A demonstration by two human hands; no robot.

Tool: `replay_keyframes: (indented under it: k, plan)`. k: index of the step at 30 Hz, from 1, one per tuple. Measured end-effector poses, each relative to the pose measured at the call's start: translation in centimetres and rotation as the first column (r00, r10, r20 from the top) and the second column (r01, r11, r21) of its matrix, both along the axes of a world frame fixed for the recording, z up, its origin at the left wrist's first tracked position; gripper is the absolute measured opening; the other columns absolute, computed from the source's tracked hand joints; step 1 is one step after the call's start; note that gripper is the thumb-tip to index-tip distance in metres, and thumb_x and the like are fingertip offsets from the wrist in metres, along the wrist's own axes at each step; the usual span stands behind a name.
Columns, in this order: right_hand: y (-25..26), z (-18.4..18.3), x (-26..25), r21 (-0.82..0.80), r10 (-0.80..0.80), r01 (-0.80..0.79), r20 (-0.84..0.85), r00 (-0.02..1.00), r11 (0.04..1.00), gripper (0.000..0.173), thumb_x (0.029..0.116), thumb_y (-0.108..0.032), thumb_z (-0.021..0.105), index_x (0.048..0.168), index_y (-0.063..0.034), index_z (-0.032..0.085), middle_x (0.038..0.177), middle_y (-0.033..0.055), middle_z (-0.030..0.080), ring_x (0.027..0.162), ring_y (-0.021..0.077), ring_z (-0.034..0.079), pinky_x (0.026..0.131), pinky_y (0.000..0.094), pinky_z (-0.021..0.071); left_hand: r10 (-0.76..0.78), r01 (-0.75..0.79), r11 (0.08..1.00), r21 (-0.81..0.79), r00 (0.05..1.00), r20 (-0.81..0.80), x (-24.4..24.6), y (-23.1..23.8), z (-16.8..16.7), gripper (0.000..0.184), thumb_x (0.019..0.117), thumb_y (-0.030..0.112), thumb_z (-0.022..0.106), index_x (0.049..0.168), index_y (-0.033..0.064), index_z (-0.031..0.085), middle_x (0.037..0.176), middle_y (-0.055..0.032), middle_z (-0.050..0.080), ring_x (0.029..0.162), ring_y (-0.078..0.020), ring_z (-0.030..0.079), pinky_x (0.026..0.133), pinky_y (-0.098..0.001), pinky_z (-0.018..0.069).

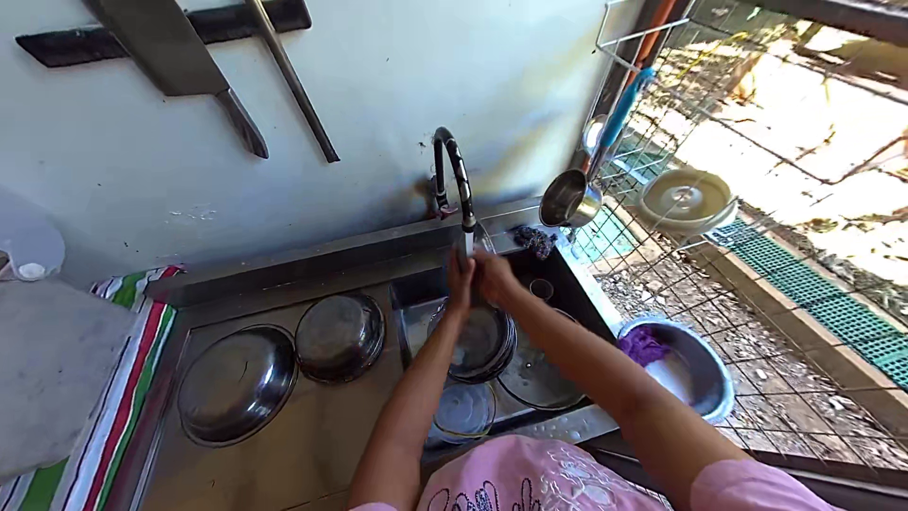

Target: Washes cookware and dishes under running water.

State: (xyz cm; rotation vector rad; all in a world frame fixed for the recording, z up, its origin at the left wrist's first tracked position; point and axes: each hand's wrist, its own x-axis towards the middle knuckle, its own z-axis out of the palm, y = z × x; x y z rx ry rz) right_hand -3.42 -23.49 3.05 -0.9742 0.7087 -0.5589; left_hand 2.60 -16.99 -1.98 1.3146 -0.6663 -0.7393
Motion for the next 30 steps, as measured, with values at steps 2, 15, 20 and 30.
replay_keyframes:
  k: [2,15,20,30]
  plan:
    - [1.3,-1.9,0.5,-0.212,0.160,-0.188,-0.144,0.977,0.959,0.032,0.1087,-0.010,0.036,0.129,0.0036,0.056,0.110,0.0150,0.066,0.097,0.0185,0.064,0.088,0.0374,0.0539,0.077,-0.079,0.997,-0.005,0.975,-0.209,0.4,-1.2,-0.8,0.061,0.1099,0.030,0.040,0.162,0.0070,0.019,0.159,-0.0210,0.036,0.140,-0.0276,0.044,0.114,-0.0453,0.0391]
    - [-1.5,-9.2,-4.9,-0.525,0.327,-0.668,-0.600,0.730,0.527,0.052,0.1089,-0.018,0.042,0.153,0.0095,0.037,0.166,0.0308,0.019,0.156,0.0412,0.019,0.128,0.0506,0.0166,0.119,-0.071,0.989,0.133,0.910,-0.398,0.4,-1.2,0.2,0.053,0.1118,0.027,0.032,0.161,0.0113,0.023,0.155,-0.0184,0.041,0.134,-0.0243,0.049,0.109,-0.0428,0.0432]
    - [-6.9,-10.6,-1.4,-0.790,-0.049,-0.556,-0.585,0.809,0.258,0.060,0.1088,-0.031,0.042,0.160,-0.0019,0.031,0.169,0.0198,0.021,0.159,0.0357,0.015,0.127,0.0576,0.0132,0.088,-0.026,0.973,0.230,0.960,-0.265,0.0,-3.5,2.9,0.046,0.1098,0.026,0.044,0.150,0.0036,0.042,0.141,-0.0195,0.055,0.125,-0.0254,0.056,0.104,-0.0443,0.0469]
    - [2.3,-8.2,-4.5,-0.674,0.247,-0.485,-0.424,0.872,0.557,0.066,0.1039,-0.024,0.057,0.154,0.0115,0.033,0.153,0.0299,0.046,0.144,0.0377,0.046,0.122,0.0467,0.0328,0.012,-0.032,0.938,0.345,0.998,0.058,4.7,-5.9,4.8,0.052,0.1050,0.036,0.056,0.146,0.0048,0.050,0.146,-0.0209,0.053,0.134,-0.0335,0.050,0.109,-0.0542,0.0409]
